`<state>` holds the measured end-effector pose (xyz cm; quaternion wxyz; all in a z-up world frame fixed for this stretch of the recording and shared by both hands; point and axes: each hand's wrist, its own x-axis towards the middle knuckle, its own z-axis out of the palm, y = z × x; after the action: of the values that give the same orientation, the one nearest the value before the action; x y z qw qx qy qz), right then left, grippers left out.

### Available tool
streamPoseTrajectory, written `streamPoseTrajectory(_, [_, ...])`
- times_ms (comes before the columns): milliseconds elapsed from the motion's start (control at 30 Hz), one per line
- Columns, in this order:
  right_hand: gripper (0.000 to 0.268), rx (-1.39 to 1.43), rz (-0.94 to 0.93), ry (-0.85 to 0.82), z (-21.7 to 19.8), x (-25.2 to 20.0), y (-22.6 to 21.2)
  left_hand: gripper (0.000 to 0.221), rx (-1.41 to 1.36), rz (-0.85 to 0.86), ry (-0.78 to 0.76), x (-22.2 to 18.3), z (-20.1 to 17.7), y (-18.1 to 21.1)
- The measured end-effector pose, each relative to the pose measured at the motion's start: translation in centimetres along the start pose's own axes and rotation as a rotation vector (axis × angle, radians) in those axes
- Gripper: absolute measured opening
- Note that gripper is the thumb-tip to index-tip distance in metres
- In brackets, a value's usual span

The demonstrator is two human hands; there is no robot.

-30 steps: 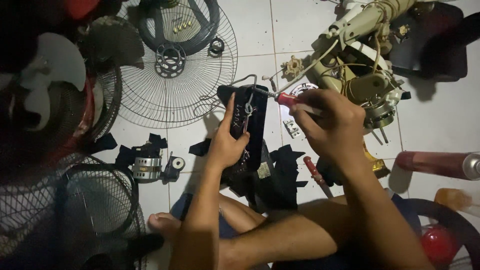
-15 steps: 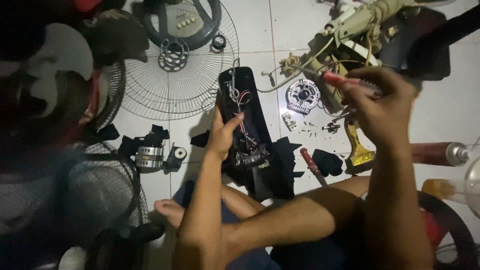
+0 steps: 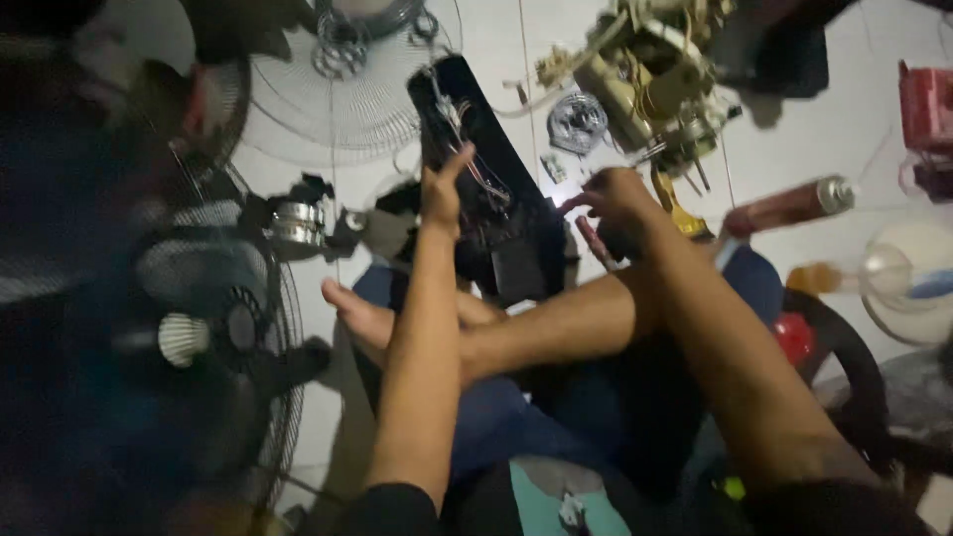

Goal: Repairing an electric fan by disassembling the housing and handling internal components

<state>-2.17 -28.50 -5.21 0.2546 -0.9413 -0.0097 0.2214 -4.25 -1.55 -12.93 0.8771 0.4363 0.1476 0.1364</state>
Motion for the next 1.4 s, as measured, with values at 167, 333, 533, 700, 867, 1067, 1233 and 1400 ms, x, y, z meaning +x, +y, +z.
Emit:
streamPoseTrajectory(167, [0.054,-0.313,0.031,-0.216,2.3,-1.4,0.6,0.05,-0.219,-0.009,-0.032,1.7,-4.2,-4.6])
streamPoseTrajectory(333, [0.07,-0.737,0.078,-0.484,7.4,2.0,4.7,0.056,-0.195,0.109,-0.052,-0.6,-3.5,-1.8])
streamPoseTrajectory(533, [0.043,-1.67,-0.557,-0.858,4.4,-4.1,-1.3,0.053,-0.414,0.035,-0.153,-0.7,-2.6,-3.3])
streamPoseTrajectory(700, [0.045,-2.436,-1.37,-0.803,6.0,-2.2,2.5,0.04,-0.189,0.008,-0.087,1.5,-3.6,-8.6])
streamPoseTrajectory(867, [0.044,-2.952,-1.789,-0.381,10.0,1.4,8.0,0.038,-0.147,0.064,-0.084,-0.1,-1.7,-3.4])
streamPoseTrajectory(1067, [0.043,-1.634,-0.583,-0.575,7.6,-1.7,3.2,0.056,-0.248,-0.02,-0.021,-1.6,-0.4,1.9])
streamPoseTrajectory(1233, [0.043,-0.706,-0.001,-0.35,12.9,3.6,4.9,0.067,-0.321,0.004,-0.055,-1.2,-0.6,1.6])
streamPoseTrajectory(1400, [0.091,0.018,0.206,-0.262,10.4,-4.8,-7.7,0.063,-0.516,-0.06,-0.022,-3.9,1.7,4.4])
